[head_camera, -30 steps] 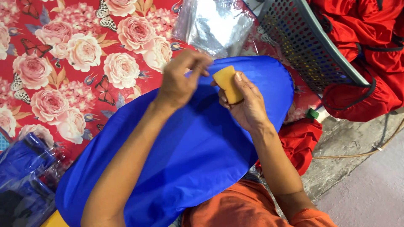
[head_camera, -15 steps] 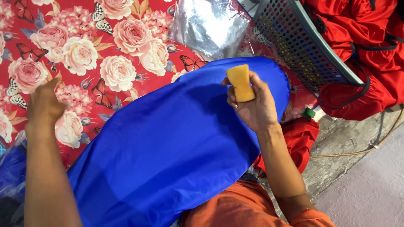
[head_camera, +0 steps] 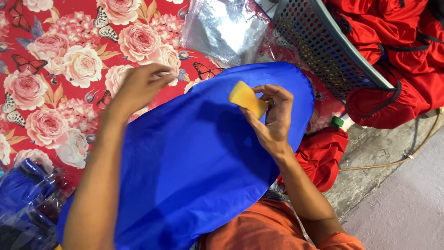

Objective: Cleaning a blue fabric seat cover using a sponge and trimming excess material with scissors

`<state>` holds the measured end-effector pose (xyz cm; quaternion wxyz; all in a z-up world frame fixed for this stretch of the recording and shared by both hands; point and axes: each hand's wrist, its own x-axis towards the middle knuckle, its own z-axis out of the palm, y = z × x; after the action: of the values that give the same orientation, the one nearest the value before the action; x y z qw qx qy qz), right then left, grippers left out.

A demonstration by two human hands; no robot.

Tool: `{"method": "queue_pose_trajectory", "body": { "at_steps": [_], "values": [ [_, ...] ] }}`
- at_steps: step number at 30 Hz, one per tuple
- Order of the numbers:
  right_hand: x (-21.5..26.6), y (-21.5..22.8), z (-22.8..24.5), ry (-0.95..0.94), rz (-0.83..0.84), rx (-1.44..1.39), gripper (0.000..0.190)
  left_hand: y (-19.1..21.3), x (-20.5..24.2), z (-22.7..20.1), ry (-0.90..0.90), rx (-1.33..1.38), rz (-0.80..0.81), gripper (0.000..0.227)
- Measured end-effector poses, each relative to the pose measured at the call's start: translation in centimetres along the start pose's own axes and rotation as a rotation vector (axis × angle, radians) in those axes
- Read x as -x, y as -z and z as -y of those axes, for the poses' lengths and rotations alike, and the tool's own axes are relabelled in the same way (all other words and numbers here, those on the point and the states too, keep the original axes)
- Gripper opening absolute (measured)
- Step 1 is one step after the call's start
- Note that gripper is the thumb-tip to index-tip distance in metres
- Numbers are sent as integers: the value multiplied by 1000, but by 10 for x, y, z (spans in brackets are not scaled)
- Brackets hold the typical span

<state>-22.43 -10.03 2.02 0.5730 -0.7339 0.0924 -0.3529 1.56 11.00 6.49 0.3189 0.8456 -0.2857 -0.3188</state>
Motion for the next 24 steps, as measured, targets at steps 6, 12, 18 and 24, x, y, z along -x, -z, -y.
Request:
{"method": "queue_pose_trajectory", "body": {
  "at_steps": [6,12,18,24],
  "values": [
    [-1,27,-9,14,-3,336,47,-52,-45,-33,-32,-92,149,50],
    [12,64,-34,-43,-55,701,42,-84,-73,5,-46,-43,59,29],
    [1,46,-30,-29,-2,788,44,-87,-63,29,76,432,89,20],
    [-28,-35,-16,287,248,434,23,-97,-73,53,78,687,113,14]
  ]
}}
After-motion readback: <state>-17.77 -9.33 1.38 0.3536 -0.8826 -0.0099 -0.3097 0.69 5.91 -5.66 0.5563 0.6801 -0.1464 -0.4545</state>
